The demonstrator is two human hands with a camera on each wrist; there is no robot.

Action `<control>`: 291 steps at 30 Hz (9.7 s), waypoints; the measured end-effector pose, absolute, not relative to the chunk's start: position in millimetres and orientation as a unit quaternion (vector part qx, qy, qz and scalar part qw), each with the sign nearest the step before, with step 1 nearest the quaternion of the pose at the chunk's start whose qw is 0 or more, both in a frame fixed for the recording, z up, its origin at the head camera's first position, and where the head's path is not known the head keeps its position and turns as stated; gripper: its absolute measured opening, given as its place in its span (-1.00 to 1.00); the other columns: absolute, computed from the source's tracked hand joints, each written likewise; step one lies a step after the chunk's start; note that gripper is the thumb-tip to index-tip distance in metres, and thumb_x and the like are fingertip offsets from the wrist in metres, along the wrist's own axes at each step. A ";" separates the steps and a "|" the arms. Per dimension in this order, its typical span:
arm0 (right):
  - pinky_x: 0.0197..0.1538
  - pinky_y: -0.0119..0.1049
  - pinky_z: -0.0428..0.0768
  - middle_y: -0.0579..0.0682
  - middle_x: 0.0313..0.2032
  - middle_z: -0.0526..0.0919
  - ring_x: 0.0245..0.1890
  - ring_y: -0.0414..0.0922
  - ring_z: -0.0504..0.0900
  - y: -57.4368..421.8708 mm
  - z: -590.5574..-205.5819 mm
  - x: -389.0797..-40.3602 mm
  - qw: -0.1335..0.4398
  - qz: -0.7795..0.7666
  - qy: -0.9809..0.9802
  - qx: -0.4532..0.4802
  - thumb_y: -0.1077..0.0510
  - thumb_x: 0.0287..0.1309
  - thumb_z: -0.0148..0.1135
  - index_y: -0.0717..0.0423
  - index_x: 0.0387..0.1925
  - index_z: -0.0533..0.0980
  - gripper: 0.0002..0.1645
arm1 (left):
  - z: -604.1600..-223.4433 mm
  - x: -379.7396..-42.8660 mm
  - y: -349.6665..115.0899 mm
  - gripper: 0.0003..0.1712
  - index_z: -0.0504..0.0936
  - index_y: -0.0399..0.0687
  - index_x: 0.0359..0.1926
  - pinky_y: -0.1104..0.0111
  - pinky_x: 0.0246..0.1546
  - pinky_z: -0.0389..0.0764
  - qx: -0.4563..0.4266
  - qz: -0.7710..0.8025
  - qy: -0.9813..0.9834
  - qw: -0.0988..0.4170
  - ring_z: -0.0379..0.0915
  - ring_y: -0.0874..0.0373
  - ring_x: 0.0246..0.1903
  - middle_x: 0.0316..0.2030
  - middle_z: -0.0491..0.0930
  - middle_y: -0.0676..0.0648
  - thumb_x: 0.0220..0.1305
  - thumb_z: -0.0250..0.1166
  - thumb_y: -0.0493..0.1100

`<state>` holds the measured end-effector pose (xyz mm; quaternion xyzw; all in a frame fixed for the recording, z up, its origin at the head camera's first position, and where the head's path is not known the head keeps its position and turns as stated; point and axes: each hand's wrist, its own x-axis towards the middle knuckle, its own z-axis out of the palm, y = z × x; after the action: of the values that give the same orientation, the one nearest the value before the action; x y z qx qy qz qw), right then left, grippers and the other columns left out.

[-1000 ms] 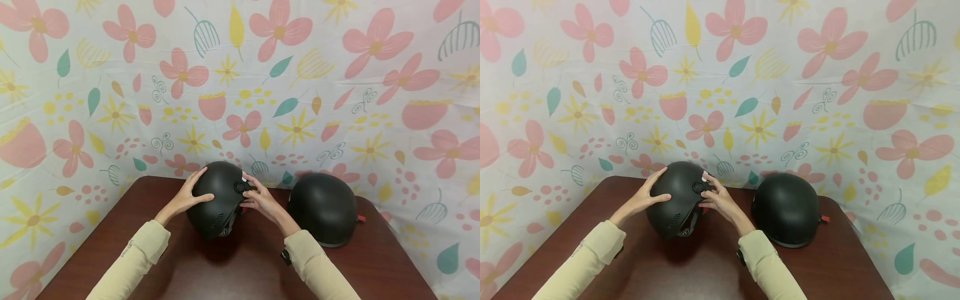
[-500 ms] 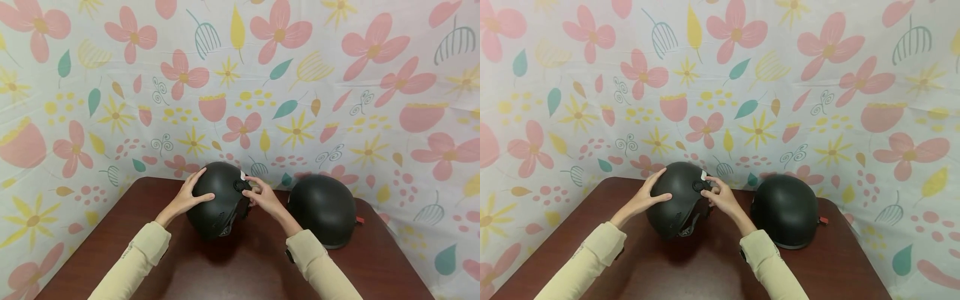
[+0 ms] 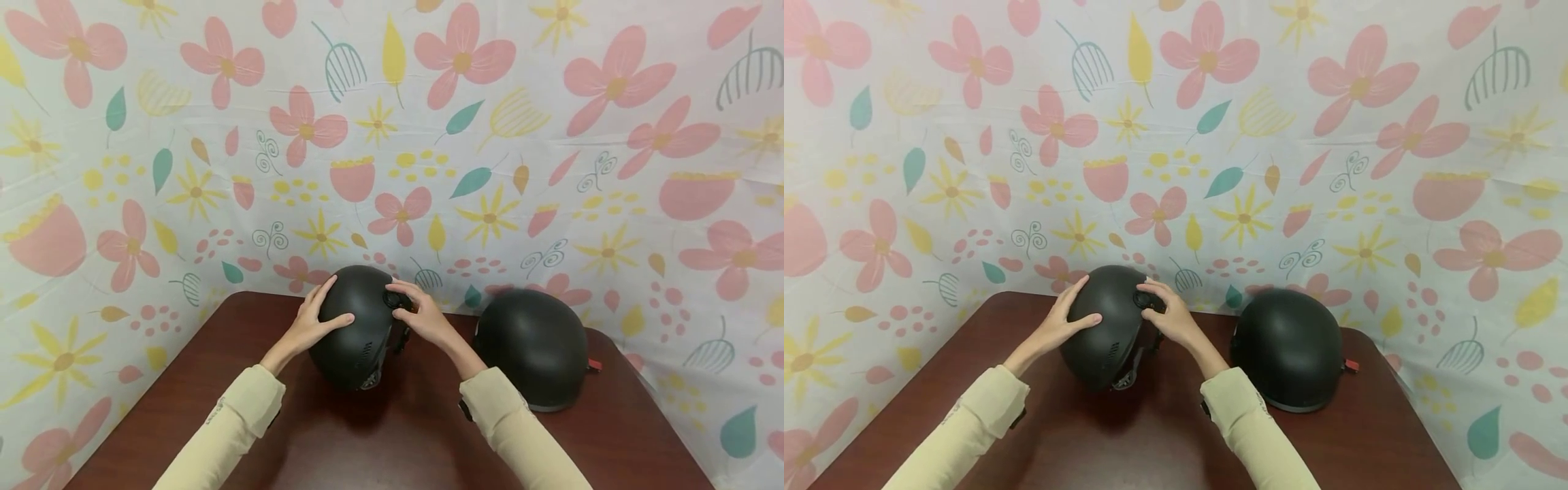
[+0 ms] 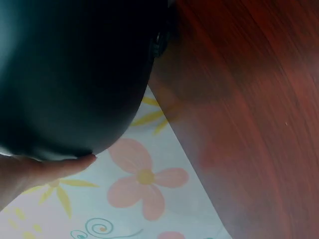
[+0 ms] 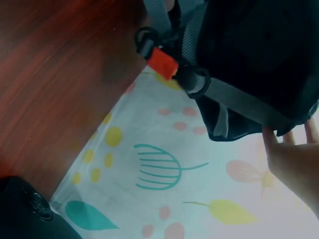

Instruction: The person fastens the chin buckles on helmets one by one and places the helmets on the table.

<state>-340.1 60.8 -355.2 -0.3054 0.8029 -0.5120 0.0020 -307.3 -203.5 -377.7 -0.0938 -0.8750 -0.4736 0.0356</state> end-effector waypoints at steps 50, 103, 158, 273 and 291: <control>0.35 0.33 0.18 0.18 0.44 -0.15 0.48 0.23 -0.07 106.1 -394.5 -331.5 0.088 -0.509 0.843 -0.150 -0.15 0.17 0.31 -0.23 0.52 -0.01 0.01 | -423.4 -301.0 -189.8 0.23 -0.20 0.63 0.50 -0.08 -0.22 0.67 -0.063 -0.654 -0.738 -0.152 0.41 -0.32 0.19 0.43 -0.11 -0.36 0.09 0.48 -0.09; 0.42 0.24 0.16 0.32 0.49 -0.02 0.49 0.31 -0.02 219.6 -378.1 -321.0 0.038 -0.513 0.851 -0.102 -0.15 0.37 0.09 -0.07 0.56 -0.16 -0.05 | -390.4 -294.1 -85.9 -0.15 0.26 0.05 0.42 -0.20 0.39 -0.04 -0.151 -0.555 -0.806 0.141 0.08 -0.17 0.35 0.35 0.26 -0.22 0.15 0.43 -0.01; 0.35 0.34 0.16 0.24 0.55 -0.31 0.48 0.39 -0.10 360.0 -408.7 -350.2 0.018 -0.490 0.872 -0.018 -0.15 0.29 0.18 -0.26 0.55 -0.10 -0.04 | -475.8 -356.7 98.6 0.13 -0.02 0.26 0.54 -0.24 0.31 0.20 -0.138 -0.629 -0.763 -0.052 -0.06 -0.29 0.46 0.50 -0.10 -0.28 0.08 0.44 0.20; 0.38 0.34 0.12 0.11 0.56 -0.40 0.51 0.30 -0.14 292.5 -366.9 -306.0 -0.012 -0.550 0.834 -0.034 -0.24 0.32 0.10 -0.36 0.55 -0.23 -0.02 | -368.0 -326.5 59.0 -0.09 0.28 0.00 0.43 -0.23 0.35 0.17 -0.225 -0.536 -0.809 0.082 -0.33 -0.22 0.53 0.55 -0.18 -0.19 0.09 0.48 0.00; 0.27 0.52 -0.03 0.17 0.54 -0.48 0.50 0.36 -0.40 280.5 -350.9 -311.4 0.035 -0.490 0.866 -0.091 -0.14 0.34 0.12 -0.30 0.55 -0.31 0.03 | -382.0 -320.0 47.2 0.00 0.19 0.13 0.48 -0.30 0.37 0.04 -0.228 -0.538 -0.810 0.054 -0.58 -0.21 0.54 0.56 -0.44 -0.12 0.07 0.49 0.04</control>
<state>-311.4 280.5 -350.9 -0.0909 0.8663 -0.4900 0.0355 -320.0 47.2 -382.0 -0.2283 -0.8098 -0.5378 0.0536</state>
